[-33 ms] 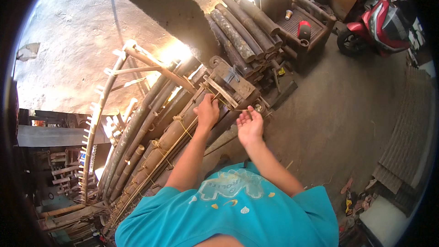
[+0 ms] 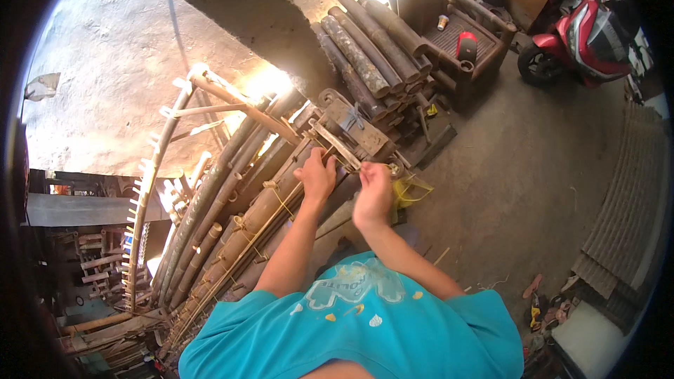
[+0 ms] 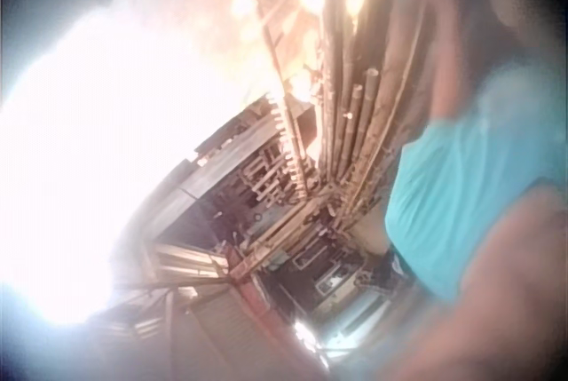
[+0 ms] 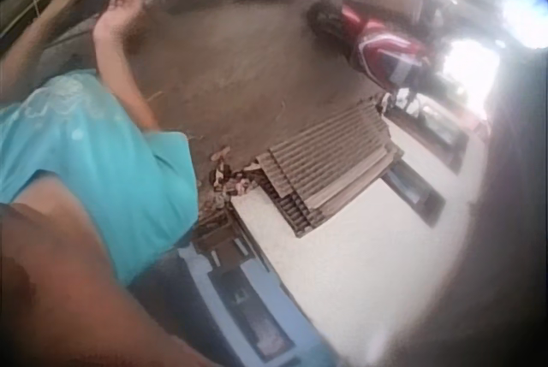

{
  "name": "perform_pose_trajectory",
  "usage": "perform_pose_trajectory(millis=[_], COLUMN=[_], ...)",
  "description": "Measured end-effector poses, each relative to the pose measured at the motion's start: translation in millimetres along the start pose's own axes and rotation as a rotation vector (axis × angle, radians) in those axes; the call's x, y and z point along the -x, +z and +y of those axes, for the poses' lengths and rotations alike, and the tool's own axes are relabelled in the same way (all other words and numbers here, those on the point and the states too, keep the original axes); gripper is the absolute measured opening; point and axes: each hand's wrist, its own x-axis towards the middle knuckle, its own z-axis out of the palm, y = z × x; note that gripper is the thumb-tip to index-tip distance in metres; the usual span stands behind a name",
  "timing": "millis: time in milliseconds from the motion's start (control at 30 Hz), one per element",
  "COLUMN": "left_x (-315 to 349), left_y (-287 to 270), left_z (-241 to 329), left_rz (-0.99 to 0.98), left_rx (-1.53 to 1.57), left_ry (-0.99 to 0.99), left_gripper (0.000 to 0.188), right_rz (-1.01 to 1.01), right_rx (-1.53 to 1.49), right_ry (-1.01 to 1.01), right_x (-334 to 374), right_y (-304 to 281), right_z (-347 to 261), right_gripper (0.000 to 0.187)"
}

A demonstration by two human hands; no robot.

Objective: The person repeatedly picks up thin bamboo sticks from the floor and ties them to a horizontal bamboo rack using yellow string. The person wraps the string around the sticks and rack, then ties knots to secure them in place.

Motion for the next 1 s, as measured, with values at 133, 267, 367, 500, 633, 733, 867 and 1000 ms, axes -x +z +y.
perform_pose_trajectory(millis=[133,267,367,500,633,733,867,1000], left_x=[4.6,-7.2,0.6,-7.9,-5.4,-20.5,-106.7,-150.2], left_y=[17.4,4.2,2.9,7.4,7.7,-9.6,-65.0,14.5], left_z=[-6.4,-10.2,-0.3,-3.9,0.6,15.8,29.6,-103.3], left_rz=[0.025,0.124,-0.002,-0.094,0.104,0.156,0.254,0.191], left_rx=[-0.045,0.168,0.130,-0.169,0.106,0.438,0.710,-0.070], left_ry=[-0.090,0.190,0.031,-0.034,0.030,0.017,-0.068,0.143], left_gripper=[0.023,0.021,0.022,0.024,0.025,0.025,0.031,0.034], right_rz=[-1.063,-1.452,-1.485,-1.708,-1.705,-1.505,-1.440,-1.447], right_rx=[0.939,1.941,1.968,1.275,1.829,1.434,1.553,1.585], right_ry=[-0.257,-0.775,-0.638,0.054,-0.074,-0.351,-0.407,-0.576], right_x=[4.4,-78.5,-132.0,-81.8,-59.5,-53.8,-44.1,-32.6], right_y=[93.6,163.8,158.6,161.9,14.6,-28.8,-22.3,-35.3], right_z=[15.7,23.7,34.6,-33.0,-85.0,-49.5,-58.7,-46.7], right_gripper=[0.030,0.048,0.048,0.044,0.035,0.040,0.040,0.036])
